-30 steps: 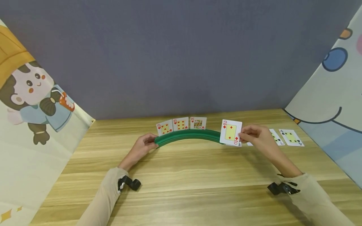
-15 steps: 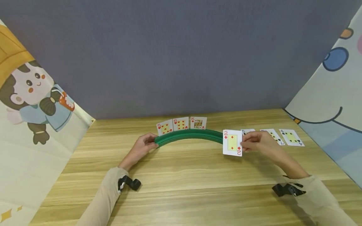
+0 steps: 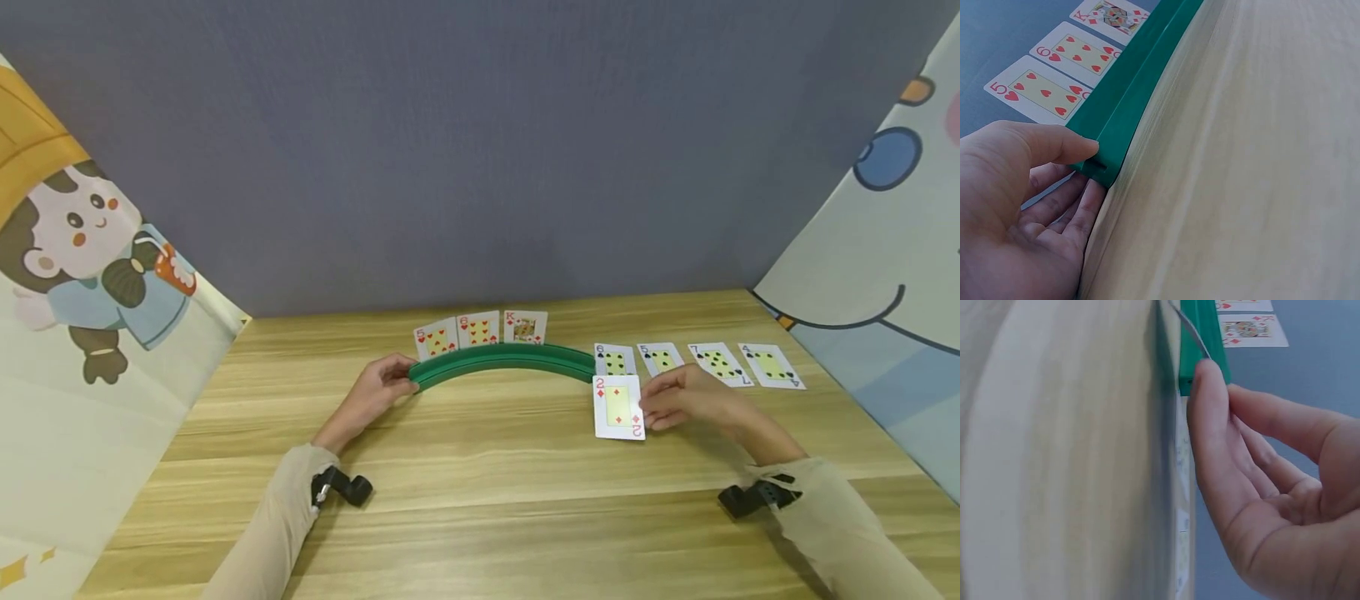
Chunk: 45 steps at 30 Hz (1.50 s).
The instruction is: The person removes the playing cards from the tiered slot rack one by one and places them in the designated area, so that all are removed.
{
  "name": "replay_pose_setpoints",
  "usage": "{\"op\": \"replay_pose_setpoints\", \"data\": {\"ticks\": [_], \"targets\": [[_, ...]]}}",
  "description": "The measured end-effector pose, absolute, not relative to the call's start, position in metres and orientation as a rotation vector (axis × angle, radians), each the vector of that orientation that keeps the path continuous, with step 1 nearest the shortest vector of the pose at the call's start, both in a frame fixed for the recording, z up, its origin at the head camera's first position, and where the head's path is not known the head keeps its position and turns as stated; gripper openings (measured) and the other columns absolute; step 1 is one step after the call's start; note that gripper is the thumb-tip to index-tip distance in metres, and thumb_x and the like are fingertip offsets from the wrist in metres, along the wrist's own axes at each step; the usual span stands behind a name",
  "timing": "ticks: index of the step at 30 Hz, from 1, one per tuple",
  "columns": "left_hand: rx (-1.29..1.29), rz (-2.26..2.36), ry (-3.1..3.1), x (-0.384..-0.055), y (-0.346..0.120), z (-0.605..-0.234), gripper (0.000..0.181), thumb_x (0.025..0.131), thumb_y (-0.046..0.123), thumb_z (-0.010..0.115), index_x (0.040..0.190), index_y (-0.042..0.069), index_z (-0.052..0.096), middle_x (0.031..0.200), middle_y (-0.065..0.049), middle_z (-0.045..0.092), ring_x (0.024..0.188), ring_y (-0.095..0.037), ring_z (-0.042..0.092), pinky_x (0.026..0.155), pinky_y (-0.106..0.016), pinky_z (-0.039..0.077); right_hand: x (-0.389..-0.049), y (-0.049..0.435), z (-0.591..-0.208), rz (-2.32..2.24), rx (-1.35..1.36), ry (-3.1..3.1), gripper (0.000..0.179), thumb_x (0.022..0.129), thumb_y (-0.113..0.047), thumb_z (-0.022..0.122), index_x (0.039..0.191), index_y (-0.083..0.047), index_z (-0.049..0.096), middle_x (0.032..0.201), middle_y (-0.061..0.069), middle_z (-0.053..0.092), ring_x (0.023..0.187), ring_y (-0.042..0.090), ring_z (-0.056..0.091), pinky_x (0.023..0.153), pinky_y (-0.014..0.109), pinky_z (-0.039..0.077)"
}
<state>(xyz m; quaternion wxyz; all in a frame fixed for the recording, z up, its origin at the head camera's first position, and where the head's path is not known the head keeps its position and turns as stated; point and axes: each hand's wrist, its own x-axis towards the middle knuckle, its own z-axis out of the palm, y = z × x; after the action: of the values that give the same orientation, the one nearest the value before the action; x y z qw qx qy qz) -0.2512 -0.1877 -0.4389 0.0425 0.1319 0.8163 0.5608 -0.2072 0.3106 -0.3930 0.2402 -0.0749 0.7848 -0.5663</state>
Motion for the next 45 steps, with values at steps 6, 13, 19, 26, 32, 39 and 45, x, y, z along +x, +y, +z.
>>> {"op": "replay_pose_setpoints", "data": {"ticks": [6, 13, 19, 26, 32, 39, 45], "targets": [[0.396, 1.701, 2.492, -0.252, -0.187, -0.441, 0.038, 0.087, -0.002, 0.069, 0.123, -0.006, 0.060, 0.122, -0.023, 0.062, 0.111, -0.034, 0.062, 0.095, -0.029, 0.054, -0.207, 0.312, -0.401, -1.510, -0.207, 2.062, 0.029, 0.094, -0.006, 0.065, 0.109, 0.019, 0.062, 0.087, 0.019, 0.072, 0.077, 0.022, 0.073, 0.074, 0.036, 0.062], [0.409, 1.686, 2.507, -0.253, -0.189, -0.439, 0.038, 0.087, 0.000, 0.070, 0.124, -0.005, 0.060, 0.122, -0.023, 0.062, 0.111, -0.033, 0.062, 0.095, -0.032, 0.054, -0.208, 0.312, -0.403, -1.510, -0.179, 2.058, 0.031, 0.094, -0.007, 0.066, 0.109, 0.019, 0.061, 0.088, 0.020, 0.072, 0.078, 0.023, 0.073, 0.074, 0.036, 0.062], [0.408, 1.684, 2.508, -0.252, -0.190, -0.437, 0.040, 0.087, -0.001, 0.070, 0.125, -0.006, 0.059, 0.124, -0.025, 0.062, 0.112, -0.036, 0.062, 0.097, -0.034, 0.053, -0.209, 0.312, -0.405, -1.512, -0.179, 2.049, 0.032, 0.094, -0.007, 0.066, 0.110, 0.020, 0.061, 0.086, 0.019, 0.073, 0.074, 0.020, 0.073, 0.071, 0.034, 0.062], [0.411, 1.706, 2.482, -0.250, -0.190, -0.435, 0.042, 0.088, -0.002, 0.069, 0.127, -0.008, 0.056, 0.126, -0.027, 0.060, 0.113, -0.039, 0.060, 0.097, -0.035, 0.054, -0.209, 0.315, -0.404, -1.495, -0.177, 2.092, 0.033, 0.094, -0.008, 0.066, 0.111, 0.020, 0.061, 0.085, 0.019, 0.073, 0.072, 0.020, 0.072, 0.069, 0.034, 0.062], [0.417, 1.707, 2.490, -0.250, -0.190, -0.435, 0.041, 0.087, -0.001, 0.070, 0.126, -0.007, 0.058, 0.125, -0.025, 0.061, 0.112, -0.037, 0.061, 0.094, -0.027, 0.053, -0.210, 0.318, -0.402, -1.487, -0.195, 2.101, 0.033, 0.095, -0.011, 0.067, 0.109, 0.019, 0.064, 0.088, 0.019, 0.073, 0.074, 0.021, 0.073, 0.071, 0.036, 0.062], [0.419, 1.719, 2.490, -0.246, -0.193, -0.434, 0.040, 0.088, 0.000, 0.070, 0.125, -0.008, 0.058, 0.124, -0.026, 0.061, 0.112, -0.038, 0.060, 0.093, -0.024, 0.053, -0.214, 0.314, -0.404, -1.445, -0.221, 2.154, 0.032, 0.095, -0.013, 0.067, 0.106, 0.017, 0.065, 0.087, 0.018, 0.073, 0.073, 0.022, 0.073, 0.070, 0.037, 0.062], [0.426, 1.709, 2.489, -0.248, -0.191, -0.434, 0.040, 0.088, 0.000, 0.070, 0.125, -0.007, 0.058, 0.124, -0.025, 0.061, 0.112, -0.036, 0.061, 0.094, -0.026, 0.053, -0.210, 0.314, -0.400, -1.419, -0.226, 2.182, 0.030, 0.095, -0.012, 0.066, 0.105, 0.016, 0.066, 0.086, 0.018, 0.073, 0.072, 0.023, 0.073, 0.069, 0.037, 0.062]]}}
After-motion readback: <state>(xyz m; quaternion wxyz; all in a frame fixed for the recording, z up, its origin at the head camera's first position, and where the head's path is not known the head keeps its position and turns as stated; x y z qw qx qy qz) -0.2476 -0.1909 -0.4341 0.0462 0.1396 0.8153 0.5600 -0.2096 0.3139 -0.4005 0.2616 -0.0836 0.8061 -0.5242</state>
